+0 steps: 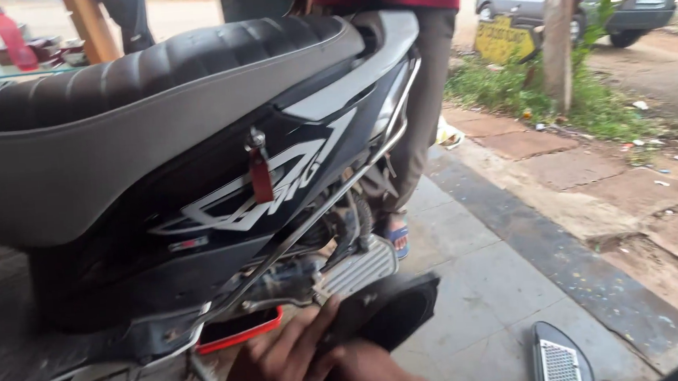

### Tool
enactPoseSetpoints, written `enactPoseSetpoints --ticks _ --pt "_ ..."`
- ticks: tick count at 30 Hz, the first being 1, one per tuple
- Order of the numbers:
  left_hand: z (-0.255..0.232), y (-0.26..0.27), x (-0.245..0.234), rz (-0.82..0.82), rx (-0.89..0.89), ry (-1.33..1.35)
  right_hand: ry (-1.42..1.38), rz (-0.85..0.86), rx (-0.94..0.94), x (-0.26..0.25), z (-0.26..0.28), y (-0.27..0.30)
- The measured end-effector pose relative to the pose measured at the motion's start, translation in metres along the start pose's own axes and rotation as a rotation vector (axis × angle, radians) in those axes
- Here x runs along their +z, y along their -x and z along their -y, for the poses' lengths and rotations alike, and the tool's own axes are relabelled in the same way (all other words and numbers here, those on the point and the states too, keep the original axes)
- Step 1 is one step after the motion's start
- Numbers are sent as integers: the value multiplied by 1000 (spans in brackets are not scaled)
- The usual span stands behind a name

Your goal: Clean and inspect the air filter and its housing on a scooter.

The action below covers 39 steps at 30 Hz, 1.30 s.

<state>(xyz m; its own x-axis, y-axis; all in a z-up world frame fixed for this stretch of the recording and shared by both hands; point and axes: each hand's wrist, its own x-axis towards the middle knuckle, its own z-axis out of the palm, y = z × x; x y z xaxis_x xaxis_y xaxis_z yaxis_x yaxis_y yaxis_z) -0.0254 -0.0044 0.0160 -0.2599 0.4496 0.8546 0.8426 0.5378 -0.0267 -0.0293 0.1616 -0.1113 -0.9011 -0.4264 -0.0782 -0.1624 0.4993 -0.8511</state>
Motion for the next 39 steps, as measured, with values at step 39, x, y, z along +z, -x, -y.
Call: enactPoseSetpoints --ticks 39 --pt "102 -11 -44 -250 -752 221 -268 -805 -529 -69 142 34"
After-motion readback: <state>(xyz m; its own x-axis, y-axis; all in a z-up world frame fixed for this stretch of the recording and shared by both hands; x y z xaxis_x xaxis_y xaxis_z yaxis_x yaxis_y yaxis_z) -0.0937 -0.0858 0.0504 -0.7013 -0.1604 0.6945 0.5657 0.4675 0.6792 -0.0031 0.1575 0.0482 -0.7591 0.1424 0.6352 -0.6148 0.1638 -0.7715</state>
